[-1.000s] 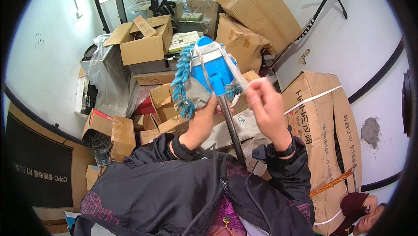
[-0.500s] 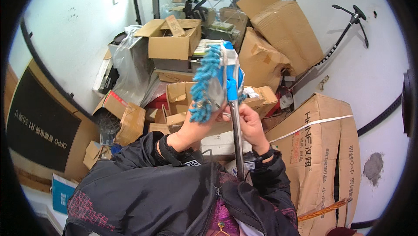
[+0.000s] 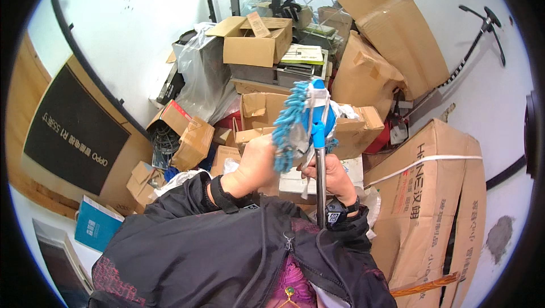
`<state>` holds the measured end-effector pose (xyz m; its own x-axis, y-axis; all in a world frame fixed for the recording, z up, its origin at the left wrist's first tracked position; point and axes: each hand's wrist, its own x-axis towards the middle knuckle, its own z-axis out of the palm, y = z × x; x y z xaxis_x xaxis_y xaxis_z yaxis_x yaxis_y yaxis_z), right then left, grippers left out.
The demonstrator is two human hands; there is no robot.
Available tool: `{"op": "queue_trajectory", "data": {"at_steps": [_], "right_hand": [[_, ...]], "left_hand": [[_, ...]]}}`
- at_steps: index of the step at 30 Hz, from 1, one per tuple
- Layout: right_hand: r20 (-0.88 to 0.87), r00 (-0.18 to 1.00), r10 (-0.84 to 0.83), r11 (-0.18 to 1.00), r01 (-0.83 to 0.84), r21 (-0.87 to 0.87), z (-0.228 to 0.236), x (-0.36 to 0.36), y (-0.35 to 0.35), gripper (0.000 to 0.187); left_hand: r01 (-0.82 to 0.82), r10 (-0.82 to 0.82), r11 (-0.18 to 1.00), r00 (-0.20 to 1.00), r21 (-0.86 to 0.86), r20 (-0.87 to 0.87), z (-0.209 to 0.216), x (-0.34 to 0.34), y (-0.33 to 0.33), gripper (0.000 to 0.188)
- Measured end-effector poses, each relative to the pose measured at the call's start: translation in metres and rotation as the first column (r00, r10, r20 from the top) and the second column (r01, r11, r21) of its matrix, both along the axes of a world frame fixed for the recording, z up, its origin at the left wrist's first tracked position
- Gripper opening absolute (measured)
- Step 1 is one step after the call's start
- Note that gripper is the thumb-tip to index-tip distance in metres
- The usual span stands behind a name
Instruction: The person attaches a blue microfiber mop head to a metal pole by wrapping and tying a white strap around the connection point. They then extend the pole to its full length and hold the assembled mop upright.
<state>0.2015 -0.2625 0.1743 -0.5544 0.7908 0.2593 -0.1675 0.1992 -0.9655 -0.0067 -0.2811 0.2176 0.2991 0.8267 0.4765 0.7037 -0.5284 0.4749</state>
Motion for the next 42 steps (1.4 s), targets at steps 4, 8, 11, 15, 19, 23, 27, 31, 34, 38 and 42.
{"op": "queue_trajectory", "data": {"at_steps": [4, 8, 11, 15, 19, 23, 27, 31, 34, 38, 42], "right_hand": [[0.192, 0.957, -0.216, 0.959, 0.171, 0.226, 0.009, 0.011, -0.011, 0.011], [0.246, 0.930, -0.272, 0.949, 0.217, 0.229, 0.012, 0.011, -0.029, 0.012], [0.328, 0.896, -0.301, 0.948, 0.245, 0.202, 0.011, 0.010, -0.040, 0.017], [0.374, 0.894, -0.247, 0.966, 0.196, 0.170, 0.010, 0.013, -0.047, 0.019], [0.369, 0.910, -0.186, 0.982, 0.176, 0.061, 0.008, 0.013, -0.049, 0.021], [0.292, 0.952, -0.088, 0.990, 0.115, -0.076, 0.004, 0.014, -0.046, 0.020], [0.256, 0.964, -0.068, 0.978, 0.116, -0.174, 0.000, 0.018, -0.045, 0.018], [0.137, 0.975, -0.177, 0.960, 0.202, -0.195, -0.005, 0.016, -0.049, 0.022], [0.067, 0.969, -0.237, 0.953, 0.245, -0.177, -0.012, 0.015, -0.052, 0.019], [-0.015, 0.975, -0.224, 0.950, 0.215, -0.226, -0.016, 0.014, -0.054, 0.016], [-0.005, 0.953, -0.304, 0.932, 0.296, -0.208, -0.012, 0.011, -0.056, 0.012]], "left_hand": [[0.109, -0.089, 0.989, 0.978, 0.101, -0.190, -0.012, 0.007, 0.006, 0.031], [0.162, -0.150, 0.982, 0.982, 0.098, -0.112, -0.031, 0.020, 0.002, 0.031], [0.245, -0.235, 0.966, 0.966, 0.087, -0.107, -0.043, 0.020, -0.005, 0.028], [0.281, -0.284, 0.952, 0.959, -0.120, -0.011, -0.055, 0.016, -0.015, 0.033], [0.445, -0.413, 0.886, 0.885, -0.129, 0.215, -0.064, 0.010, -0.015, 0.043], [0.436, -0.430, 0.900, 0.895, -0.025, 0.120, -0.073, 0.005, -0.015, 0.028], [0.520, -0.332, 0.787, 0.810, -0.331, 0.483, -0.077, 0.006, -0.016, 0.025], [0.502, -0.256, 0.790, 0.792, -0.351, 0.554, -0.068, 0.013, -0.018, 0.029], [0.507, -0.203, 0.771, 0.770, -0.387, 0.604, -0.056, 0.018, -0.022, 0.031], [0.517, -0.032, 0.706, 0.706, -0.484, 0.707, -0.045, 0.022, -0.029, 0.031], [0.591, -0.109, 0.673, 0.674, -0.444, 0.730, -0.042, 0.025, -0.030, 0.032]]}}
